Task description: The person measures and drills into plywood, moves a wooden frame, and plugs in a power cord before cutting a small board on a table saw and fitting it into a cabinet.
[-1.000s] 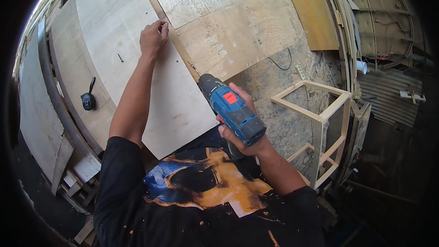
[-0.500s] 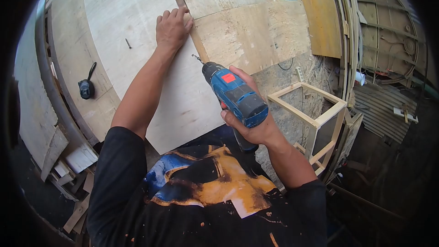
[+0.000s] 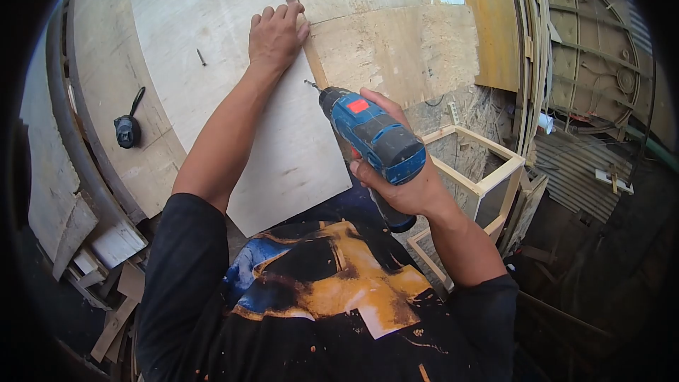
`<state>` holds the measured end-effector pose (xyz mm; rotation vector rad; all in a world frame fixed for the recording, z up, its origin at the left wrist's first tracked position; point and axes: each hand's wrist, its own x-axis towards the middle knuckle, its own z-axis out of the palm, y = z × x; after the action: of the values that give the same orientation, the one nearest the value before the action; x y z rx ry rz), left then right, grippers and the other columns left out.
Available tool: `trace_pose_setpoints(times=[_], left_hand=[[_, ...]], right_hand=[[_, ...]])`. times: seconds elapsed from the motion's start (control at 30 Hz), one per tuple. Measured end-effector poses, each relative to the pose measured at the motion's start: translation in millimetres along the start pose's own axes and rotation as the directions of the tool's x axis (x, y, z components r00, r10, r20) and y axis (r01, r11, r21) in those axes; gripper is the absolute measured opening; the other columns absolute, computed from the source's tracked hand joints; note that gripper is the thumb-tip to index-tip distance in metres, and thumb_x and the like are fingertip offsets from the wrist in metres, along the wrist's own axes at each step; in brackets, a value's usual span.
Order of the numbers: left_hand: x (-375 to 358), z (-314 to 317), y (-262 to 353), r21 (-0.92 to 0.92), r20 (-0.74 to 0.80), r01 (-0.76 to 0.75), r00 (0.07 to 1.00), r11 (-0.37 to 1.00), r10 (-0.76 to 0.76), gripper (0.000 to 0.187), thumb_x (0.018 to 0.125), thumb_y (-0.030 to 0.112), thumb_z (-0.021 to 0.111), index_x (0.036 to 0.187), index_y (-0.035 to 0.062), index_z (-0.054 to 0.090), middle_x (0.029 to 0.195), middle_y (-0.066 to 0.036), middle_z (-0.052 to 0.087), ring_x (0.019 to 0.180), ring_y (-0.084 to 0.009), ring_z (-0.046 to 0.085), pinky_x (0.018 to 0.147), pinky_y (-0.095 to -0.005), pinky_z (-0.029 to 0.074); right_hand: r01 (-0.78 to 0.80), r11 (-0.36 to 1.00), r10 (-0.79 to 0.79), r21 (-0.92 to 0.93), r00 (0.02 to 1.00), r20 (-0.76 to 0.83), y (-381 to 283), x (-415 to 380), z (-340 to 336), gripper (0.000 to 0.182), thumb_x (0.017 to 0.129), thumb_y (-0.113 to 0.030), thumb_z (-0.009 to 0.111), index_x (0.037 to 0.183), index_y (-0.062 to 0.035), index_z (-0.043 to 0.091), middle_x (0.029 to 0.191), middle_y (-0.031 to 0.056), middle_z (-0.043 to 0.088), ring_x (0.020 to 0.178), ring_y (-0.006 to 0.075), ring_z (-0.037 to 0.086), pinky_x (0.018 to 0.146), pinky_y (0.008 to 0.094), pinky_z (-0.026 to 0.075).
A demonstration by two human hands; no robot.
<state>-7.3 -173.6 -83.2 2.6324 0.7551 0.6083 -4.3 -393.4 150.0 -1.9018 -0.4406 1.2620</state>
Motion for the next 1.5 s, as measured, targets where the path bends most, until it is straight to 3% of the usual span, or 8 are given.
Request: trace_pose_setpoints(times=[0.23,0.33,0.47,0.57,0.9,1.1,1.27,1.5], left_hand=[[0,0,-1,-0.016,0.014,0.009,1.000,1.000,-0.009,0.026,0.082,0.031,0.065,0.104,0.0175,0.060,0.090,0.000,0.061,0.088,-0.0185,0.056,0.077,-0.0350,0.040],[0,1,-2,-0.016,-0.004,-0.001,1.000,1.000,0.001,0.026,0.082,0.031,0.064,0.104,0.0174,0.059,0.090,0.000,0.061,0.088,-0.0186,0.056,0.077,-0.0353,0.040],[-2,2,-3,-0.016,0.010,0.001,1.000,1.000,-0.001,0.026,0.082,0.031,0.064,0.104,0.0173,0.059,0.090,0.000,0.062,0.088,-0.0188,0.056,0.077,-0.0355,0.040],[-1,2,-3,-0.016,-0.001,0.006,1.000,1.000,-0.006,0.026,0.082,0.031,0.064,0.104,0.0173,0.059,0.091,0.000,0.062,0.088,-0.0190,0.057,0.077,-0.0356,0.040],[-1,2,-4,-0.023,-0.006,-0.014,1.000,1.000,0.014,0.022,0.082,0.027,0.062,0.099,0.0143,0.059,0.088,-0.002,0.061,0.087,-0.0184,0.057,0.077,-0.0358,0.041],[-2,6,-5,-0.014,-0.020,-0.004,1.000,1.000,0.004,0.023,0.082,0.030,0.065,0.098,0.0163,0.056,0.089,-0.001,0.061,0.086,-0.0197,0.057,0.076,-0.0361,0.042],[-4,7,-5,-0.004,-0.036,-0.006,0.999,1.000,0.005,0.023,0.081,0.029,0.065,0.098,0.0166,0.056,0.088,-0.001,0.061,0.086,-0.0192,0.057,0.075,-0.0360,0.042],[-4,10,-5,0.004,-0.046,-0.003,0.999,1.000,0.003,0.022,0.081,0.029,0.064,0.098,0.0166,0.056,0.087,0.000,0.060,0.085,-0.0186,0.057,0.075,-0.0353,0.042]], right_hand=[[0.044,0.990,-0.044,-0.134,0.999,0.002,-3,9,5,0.079,0.077,-0.007,0.071,0.143,-0.0097,0.028,0.117,0.0081,0.052,0.101,0.0150,0.052,0.091,0.0320,0.044],[0.044,0.991,-0.042,-0.126,0.999,0.016,-12,16,7,0.077,0.077,-0.004,0.069,0.143,-0.0096,0.029,0.115,0.0079,0.053,0.095,0.0139,0.054,0.085,0.0303,0.047],[-0.042,0.995,0.050,-0.094,0.995,0.089,-37,29,8,0.074,0.075,0.000,0.062,0.141,-0.0118,0.030,0.098,0.0063,0.057,0.072,0.0112,0.056,0.063,0.0273,0.050],[-0.090,0.961,0.127,-0.263,0.983,0.129,-52,39,5,0.075,0.073,0.002,0.057,0.140,-0.0175,0.031,0.090,0.0054,0.055,0.062,0.0124,0.057,0.054,0.0272,0.050],[-0.097,0.922,0.171,-0.376,0.971,0.168,-62,56,8,0.076,0.072,0.003,0.057,0.140,-0.0194,0.031,0.082,0.0031,0.051,0.059,0.0129,0.056,0.054,0.0272,0.049],[-0.064,0.844,0.194,-0.533,0.962,0.191,-63,63,9,0.078,0.070,0.000,0.060,0.140,-0.0194,0.030,0.095,0.0104,0.058,0.070,0.0189,0.062,0.064,0.0339,0.051],[0.042,0.790,0.116,-0.612,0.969,0.216,-53,64,9,0.080,0.068,-0.004,0.064,0.139,-0.0194,0.030,0.108,0.0140,0.060,0.090,0.0313,0.063,0.082,0.0394,0.049],[0.054,0.775,0.124,-0.630,0.964,0.235,-53,69,9,0.080,0.068,-0.004,0.065,0.139,-0.0207,0.030,0.111,0.0139,0.059,0.094,0.0334,0.063,0.084,0.0404,0.049]])
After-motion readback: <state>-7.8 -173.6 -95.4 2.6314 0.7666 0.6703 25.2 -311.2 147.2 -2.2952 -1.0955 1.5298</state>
